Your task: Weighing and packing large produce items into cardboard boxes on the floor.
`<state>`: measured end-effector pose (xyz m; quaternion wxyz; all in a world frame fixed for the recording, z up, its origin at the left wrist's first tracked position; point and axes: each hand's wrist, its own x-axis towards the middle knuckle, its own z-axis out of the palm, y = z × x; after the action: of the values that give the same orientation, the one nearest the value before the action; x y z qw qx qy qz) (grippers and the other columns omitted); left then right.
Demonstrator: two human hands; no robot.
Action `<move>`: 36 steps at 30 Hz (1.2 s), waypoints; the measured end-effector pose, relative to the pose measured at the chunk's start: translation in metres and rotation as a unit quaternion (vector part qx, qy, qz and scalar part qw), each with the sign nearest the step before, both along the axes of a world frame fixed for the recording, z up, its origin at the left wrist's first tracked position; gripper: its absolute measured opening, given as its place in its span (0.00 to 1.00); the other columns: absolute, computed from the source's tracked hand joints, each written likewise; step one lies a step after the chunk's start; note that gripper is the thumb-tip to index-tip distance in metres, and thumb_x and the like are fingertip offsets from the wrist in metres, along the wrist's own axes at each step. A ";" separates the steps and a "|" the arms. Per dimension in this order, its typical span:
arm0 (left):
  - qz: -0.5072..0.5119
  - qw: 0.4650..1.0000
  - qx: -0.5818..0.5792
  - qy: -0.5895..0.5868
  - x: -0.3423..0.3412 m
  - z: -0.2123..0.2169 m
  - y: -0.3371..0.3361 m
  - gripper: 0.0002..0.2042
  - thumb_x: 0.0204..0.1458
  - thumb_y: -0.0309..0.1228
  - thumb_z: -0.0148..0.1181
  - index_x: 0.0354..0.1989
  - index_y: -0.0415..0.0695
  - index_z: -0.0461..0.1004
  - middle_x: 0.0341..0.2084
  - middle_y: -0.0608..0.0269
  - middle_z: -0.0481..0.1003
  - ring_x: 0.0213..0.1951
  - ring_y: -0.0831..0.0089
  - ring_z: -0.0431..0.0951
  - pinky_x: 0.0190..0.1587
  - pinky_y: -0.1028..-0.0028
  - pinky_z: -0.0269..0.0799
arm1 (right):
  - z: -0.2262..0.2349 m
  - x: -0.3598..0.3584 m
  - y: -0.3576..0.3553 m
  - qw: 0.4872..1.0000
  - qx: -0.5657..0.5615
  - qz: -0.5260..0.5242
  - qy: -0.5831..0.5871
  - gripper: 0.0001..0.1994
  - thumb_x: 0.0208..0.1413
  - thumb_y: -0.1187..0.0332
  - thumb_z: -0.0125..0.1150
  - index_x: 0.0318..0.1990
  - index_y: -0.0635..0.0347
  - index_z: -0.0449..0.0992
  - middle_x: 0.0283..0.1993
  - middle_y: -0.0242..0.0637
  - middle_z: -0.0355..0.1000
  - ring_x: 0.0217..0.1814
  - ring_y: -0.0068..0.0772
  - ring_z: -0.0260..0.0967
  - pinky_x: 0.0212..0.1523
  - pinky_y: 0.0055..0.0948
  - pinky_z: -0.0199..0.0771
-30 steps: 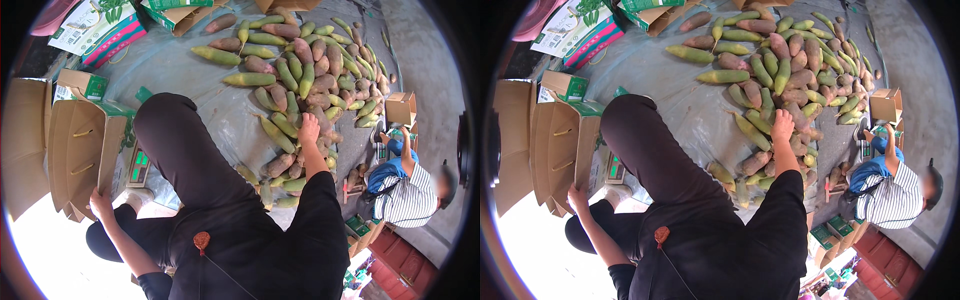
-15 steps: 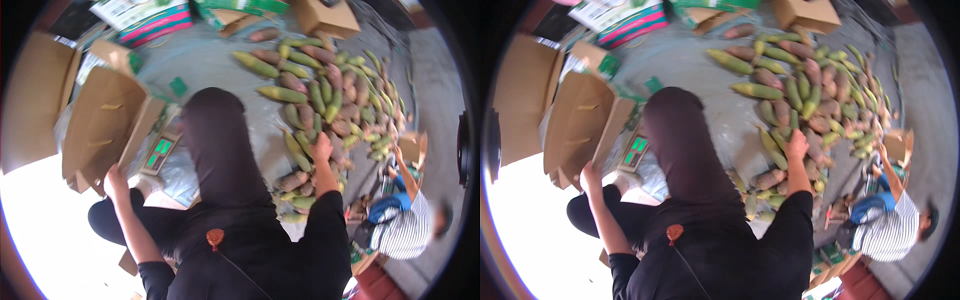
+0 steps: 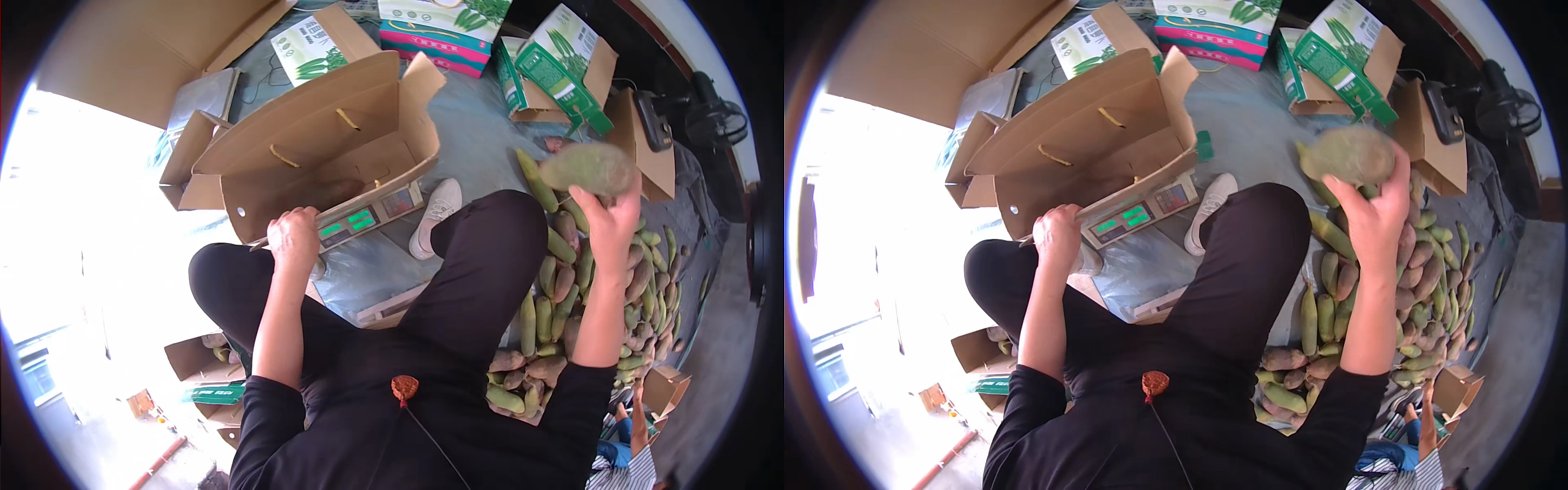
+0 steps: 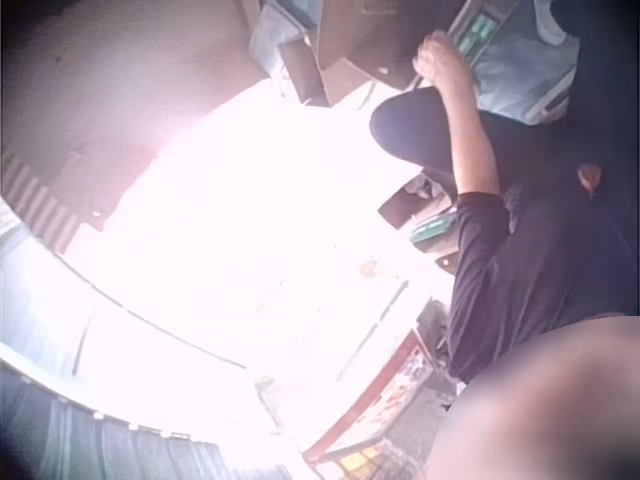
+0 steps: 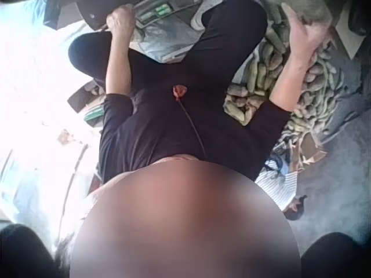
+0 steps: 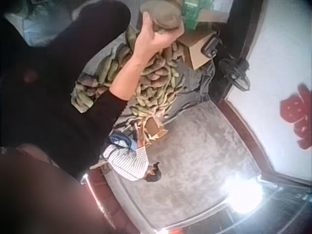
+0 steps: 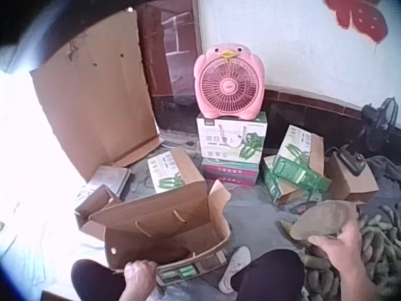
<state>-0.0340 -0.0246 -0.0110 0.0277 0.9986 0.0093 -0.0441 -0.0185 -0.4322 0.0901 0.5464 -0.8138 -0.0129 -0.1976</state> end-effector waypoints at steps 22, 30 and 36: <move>-0.030 0.998 0.055 0.025 0.008 0.003 -0.001 0.10 0.46 0.28 0.52 0.37 0.46 0.77 0.32 0.58 0.77 0.35 0.56 0.77 0.37 0.60 0.71 | -0.077 0.094 0.315 0.888 -0.332 0.319 0.015 0.18 0.40 0.56 0.68 0.38 0.52 0.75 0.39 0.35 0.73 0.48 0.36 0.68 0.45 0.45 0.60; -0.008 0.999 0.018 0.035 0.009 -0.004 0.005 0.09 0.45 0.29 0.57 0.36 0.43 0.75 0.32 0.52 0.76 0.36 0.53 0.76 0.38 0.60 0.71 | 0.000 0.061 0.106 0.986 -0.091 0.140 0.005 0.18 0.46 0.61 0.65 0.45 0.57 0.74 0.37 0.41 0.76 0.39 0.35 0.74 0.39 0.30 0.74; 0.014 0.999 0.011 0.042 0.011 0.008 -0.005 0.10 0.45 0.31 0.58 0.37 0.44 0.75 0.30 0.51 0.77 0.36 0.53 0.77 0.38 0.60 0.70 | -0.130 -0.043 -0.091 0.938 -0.186 -0.131 0.260 0.14 0.46 0.62 0.60 0.39 0.59 0.73 0.39 0.46 0.73 0.44 0.46 0.71 0.40 0.39 0.69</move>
<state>-0.0234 -0.0298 -0.0026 0.0169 0.9959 0.0251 -0.0851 -0.0617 -0.5231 -0.0396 0.3387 -0.9184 0.2000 -0.0428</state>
